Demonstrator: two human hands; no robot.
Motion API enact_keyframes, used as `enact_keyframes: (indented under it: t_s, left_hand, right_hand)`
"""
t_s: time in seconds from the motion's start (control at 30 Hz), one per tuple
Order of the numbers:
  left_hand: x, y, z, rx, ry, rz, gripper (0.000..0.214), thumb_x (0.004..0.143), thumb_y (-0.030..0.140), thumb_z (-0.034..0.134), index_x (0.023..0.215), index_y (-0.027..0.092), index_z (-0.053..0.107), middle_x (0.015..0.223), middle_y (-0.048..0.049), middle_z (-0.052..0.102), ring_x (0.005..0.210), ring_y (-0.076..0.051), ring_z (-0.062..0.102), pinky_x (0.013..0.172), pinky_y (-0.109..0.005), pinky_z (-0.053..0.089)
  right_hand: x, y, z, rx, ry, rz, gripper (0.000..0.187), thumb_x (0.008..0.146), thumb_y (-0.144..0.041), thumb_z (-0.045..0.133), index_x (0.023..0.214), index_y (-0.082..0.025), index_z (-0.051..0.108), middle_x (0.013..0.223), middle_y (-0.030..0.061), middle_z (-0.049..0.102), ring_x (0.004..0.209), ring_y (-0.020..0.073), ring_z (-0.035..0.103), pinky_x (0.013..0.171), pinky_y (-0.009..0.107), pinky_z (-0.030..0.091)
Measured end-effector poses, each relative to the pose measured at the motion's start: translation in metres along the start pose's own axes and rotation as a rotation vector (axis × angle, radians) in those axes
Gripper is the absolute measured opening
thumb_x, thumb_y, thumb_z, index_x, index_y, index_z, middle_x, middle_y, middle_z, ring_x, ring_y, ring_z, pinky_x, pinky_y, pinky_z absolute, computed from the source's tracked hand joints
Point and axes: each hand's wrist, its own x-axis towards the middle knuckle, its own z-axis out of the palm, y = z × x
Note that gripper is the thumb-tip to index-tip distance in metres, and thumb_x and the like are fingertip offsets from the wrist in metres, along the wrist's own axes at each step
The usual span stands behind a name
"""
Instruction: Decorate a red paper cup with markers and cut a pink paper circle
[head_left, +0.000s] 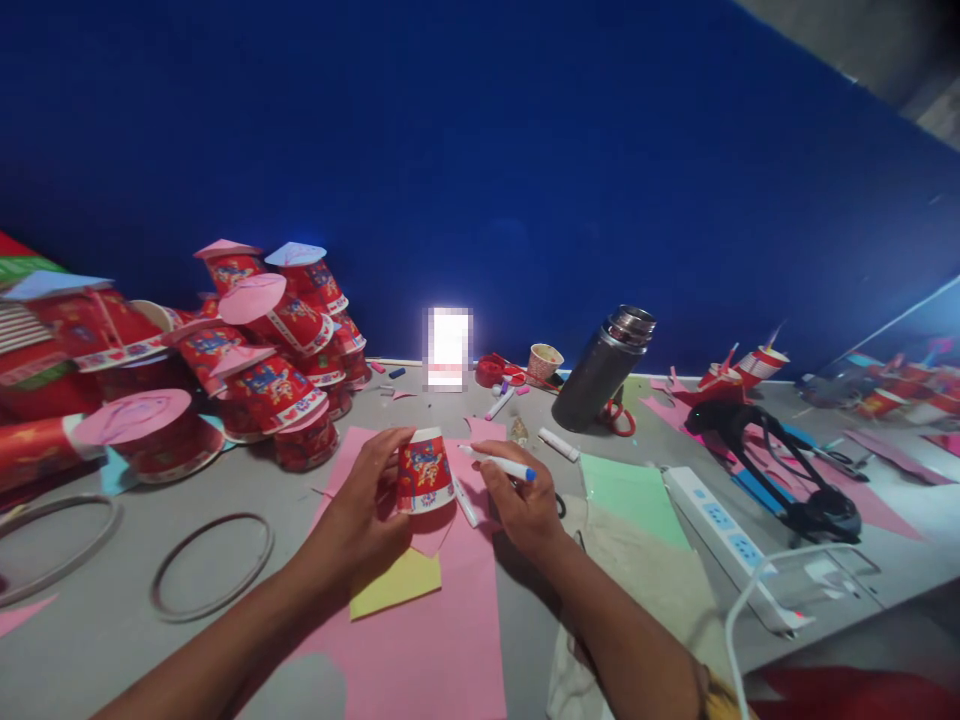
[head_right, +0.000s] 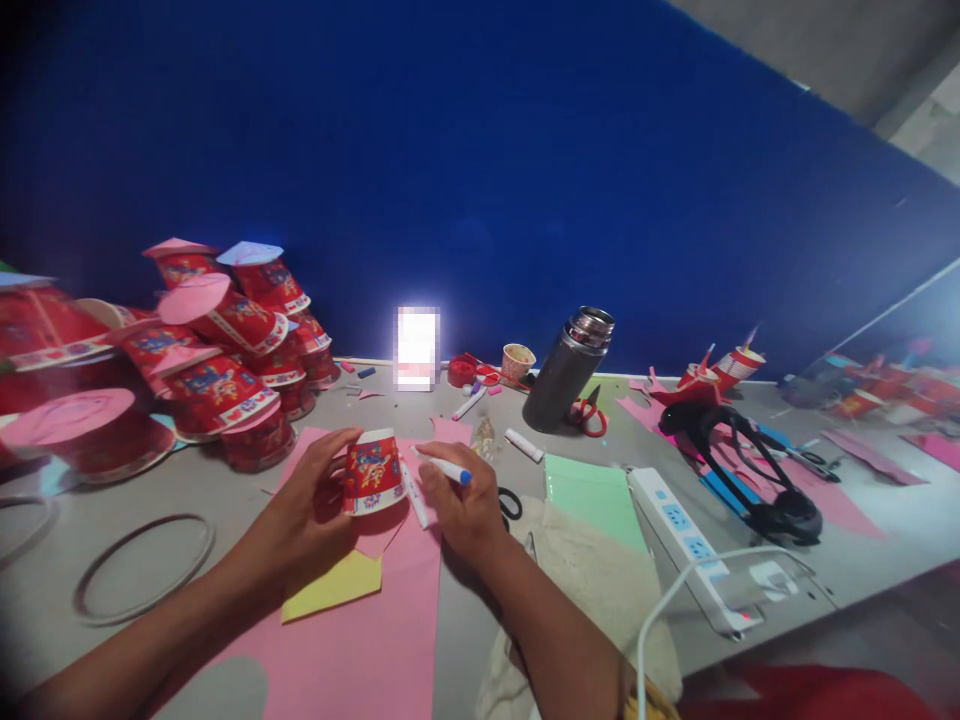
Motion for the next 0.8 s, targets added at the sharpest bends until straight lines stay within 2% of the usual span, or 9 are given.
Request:
enact_keyframes:
  t_s: [0.13,0.23,0.4,0.63,0.8]
  left_hand:
    - [-0.004,0.008,0.000,-0.088,-0.115,-0.071,0.076,0.079,0.017,0.074,0.150,0.028,0.047,0.155,-0.0154,0.060,0.132,-0.033,0.070,0.105,-0.046,0.063]
    - [-0.007,0.012,0.000,-0.172,-0.185,-0.117,0.081,0.078,0.016,0.076,0.153,0.027,0.044,0.158,-0.0171,0.059,0.133,-0.033,0.069,0.108,-0.047,0.061]
    - [-0.009,0.010,-0.001,-0.174,-0.204,-0.132,0.084,0.079,0.020,0.081,0.155,0.027,0.047,0.157,-0.0182,0.060,0.137,-0.036,0.067,0.114,-0.049,0.057]
    - [-0.010,0.009,0.000,-0.168,-0.226,-0.060,0.077,0.084,0.022,0.083,0.153,0.030,0.050,0.162,-0.0161,0.055,0.141,-0.035,0.064,0.117,-0.048,0.055]
    - [-0.010,0.006,-0.001,-0.135,-0.219,0.008,0.073,0.087,0.022,0.081,0.153,0.029,0.052,0.161,-0.0161,0.055,0.141,-0.034,0.063,0.119,-0.051,0.054]
  right_hand:
    - [0.002,-0.010,0.000,0.283,0.084,0.257,0.027,0.098,-0.047,0.073,0.102,-0.021,0.079,0.083,0.0054,0.080,0.065,0.0157,0.071,0.060,0.026,0.056]
    - [0.003,-0.018,-0.001,0.366,0.126,0.322,0.027,0.090,-0.046,0.081,0.092,-0.020,0.074,0.071,0.0015,0.074,0.057,0.0128,0.063,0.055,0.024,0.051]
    - [0.005,-0.023,-0.004,0.279,0.119,0.275,0.017,0.092,-0.037,0.077,0.088,-0.021,0.072,0.072,-0.0002,0.071,0.059,0.0120,0.063,0.058,0.023,0.051]
    - [0.000,-0.025,-0.003,0.170,0.036,0.182,0.009,0.094,-0.030,0.073,0.093,-0.021,0.073,0.080,0.0012,0.073,0.062,0.0126,0.062,0.054,0.023,0.048]
    - [-0.001,-0.030,-0.001,0.188,0.017,0.147,0.003,0.093,-0.025,0.073,0.093,-0.022,0.073,0.081,-0.0004,0.073,0.062,0.0121,0.065,0.058,0.023,0.052]
